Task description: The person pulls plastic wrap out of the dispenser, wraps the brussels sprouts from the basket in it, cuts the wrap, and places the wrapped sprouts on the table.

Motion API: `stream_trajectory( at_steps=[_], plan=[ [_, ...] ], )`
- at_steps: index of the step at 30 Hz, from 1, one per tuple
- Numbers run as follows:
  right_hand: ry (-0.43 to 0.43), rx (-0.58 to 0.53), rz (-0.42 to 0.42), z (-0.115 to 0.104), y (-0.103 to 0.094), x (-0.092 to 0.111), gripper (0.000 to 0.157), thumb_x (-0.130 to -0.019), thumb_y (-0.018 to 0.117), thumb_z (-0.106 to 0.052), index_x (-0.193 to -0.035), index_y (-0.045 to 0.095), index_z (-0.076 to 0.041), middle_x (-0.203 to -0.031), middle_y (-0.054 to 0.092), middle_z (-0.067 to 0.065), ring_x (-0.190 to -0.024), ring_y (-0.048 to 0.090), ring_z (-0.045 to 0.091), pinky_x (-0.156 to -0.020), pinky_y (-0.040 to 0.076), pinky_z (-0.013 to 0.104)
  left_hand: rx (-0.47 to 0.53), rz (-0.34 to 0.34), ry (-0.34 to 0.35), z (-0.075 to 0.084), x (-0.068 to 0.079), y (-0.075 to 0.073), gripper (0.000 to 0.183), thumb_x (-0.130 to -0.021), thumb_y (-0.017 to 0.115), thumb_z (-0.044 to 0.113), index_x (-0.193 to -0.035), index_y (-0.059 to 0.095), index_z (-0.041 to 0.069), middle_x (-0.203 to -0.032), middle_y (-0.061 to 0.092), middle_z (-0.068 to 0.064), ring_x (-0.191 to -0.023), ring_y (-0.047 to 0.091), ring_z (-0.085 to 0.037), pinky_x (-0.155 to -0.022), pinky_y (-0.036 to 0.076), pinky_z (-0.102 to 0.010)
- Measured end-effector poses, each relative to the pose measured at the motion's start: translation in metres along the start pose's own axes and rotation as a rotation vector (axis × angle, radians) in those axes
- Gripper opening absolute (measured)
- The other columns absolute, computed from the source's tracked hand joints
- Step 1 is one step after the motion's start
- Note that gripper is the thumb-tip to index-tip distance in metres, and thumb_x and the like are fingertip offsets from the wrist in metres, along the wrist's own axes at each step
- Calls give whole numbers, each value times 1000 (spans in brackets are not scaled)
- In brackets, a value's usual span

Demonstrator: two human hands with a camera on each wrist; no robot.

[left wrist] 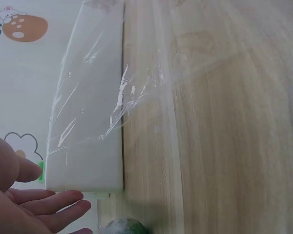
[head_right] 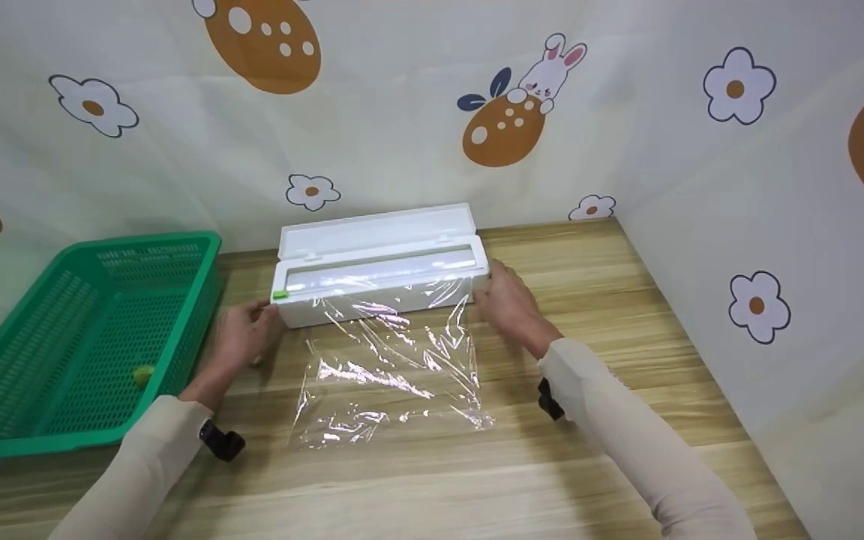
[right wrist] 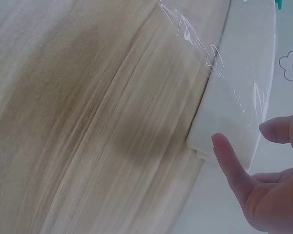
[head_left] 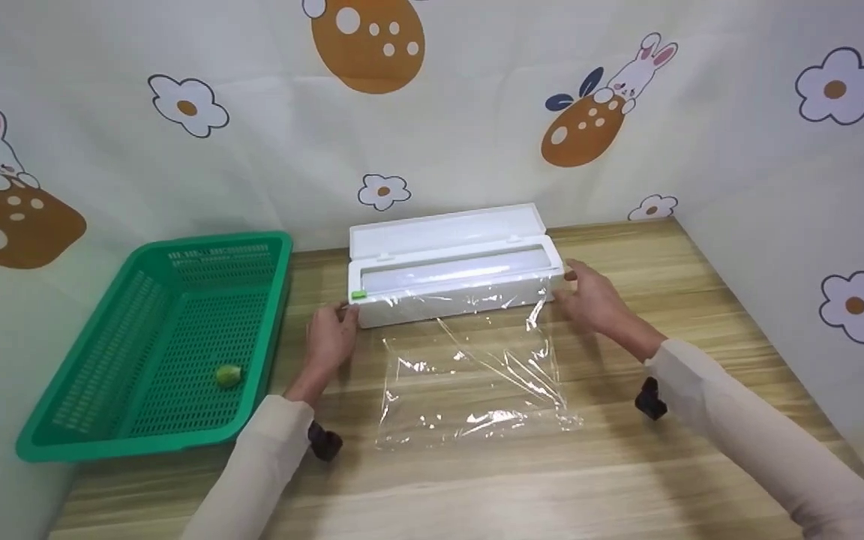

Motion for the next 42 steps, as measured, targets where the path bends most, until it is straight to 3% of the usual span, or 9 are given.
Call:
stream_trajectory(
  at_steps=[4,8,13,18,21,24,29,33,42],
  plan=[
    [-38,18,16,0,0,0,59,-98,58,-14,-150,36,3,-144,48,33,-119,60,47,-108,45,57,-22,-37,-49,2,-5,3,42,-107,44,22,-144,49,0,-119,67,-20,-94,63,-22,-81,54,-32],
    [-63,31,15,1,0,0,60,-96,60,-13,-149,38,4,-143,48,34,-112,63,45,-106,46,57,-42,-66,-65,3,-11,4,42,-107,43,22,-144,50,2,-98,63,-13,-72,51,-14,-61,43,-25],
    [-46,32,16,3,0,3,63,-96,59,-12,-150,34,7,-146,44,35,-112,60,44,-108,44,57,-29,-67,-13,4,-12,4,45,-106,45,22,-145,47,1,-130,63,-22,-94,61,-22,-82,52,-32],
    [38,22,-5,8,7,14,58,-98,57,-17,-144,37,12,-142,47,33,-126,51,47,-111,42,57,-26,-24,59,0,-5,8,43,-104,49,21,-141,50,-3,-131,61,-26,-116,61,-34,-102,51,-46],
    [80,39,-84,11,14,27,51,-98,61,-23,-134,47,10,-132,56,30,-118,58,42,-102,51,51,-29,-27,44,-6,5,14,49,-103,51,20,-146,44,-4,-136,59,-25,-122,60,-35,-106,49,-48],
    [93,80,-186,14,22,41,43,-95,67,-30,-117,59,6,-110,67,21,-91,65,29,-79,58,38,-37,-56,55,-14,17,21,49,-102,54,18,-144,45,-7,-132,62,-26,-117,64,-35,-101,53,-46],
    [138,113,-377,16,34,63,33,-86,78,-37,-81,69,-6,-65,59,0,-49,49,11,-45,44,23,2,-127,68,-23,31,33,48,-98,62,15,-138,50,-10,-106,72,-25,-77,69,-23,-68,58,-31],
    [161,141,-448,13,39,73,31,-80,83,-37,-72,70,-10,-58,57,-2,-47,46,9,-43,41,20,29,-161,62,-27,36,38,40,-95,67,12,-127,60,-10,-90,73,-18,-58,58,-11,-51,49,-22],
    [104,142,-480,11,45,83,20,-81,82,-14,-67,68,-7,-57,60,0,-47,47,9,-44,40,18,97,-199,-17,-35,41,38,6,-92,66,0,-89,70,-4,-66,63,-6,-49,54,-9,-45,49,-21]
  ],
)
Point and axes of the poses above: each hand's wrist, its own x-axis away from the middle knuckle, its own y-axis out of the palm, z = x × y, the point moved 4 cm from there along -x, towards the middle knuckle
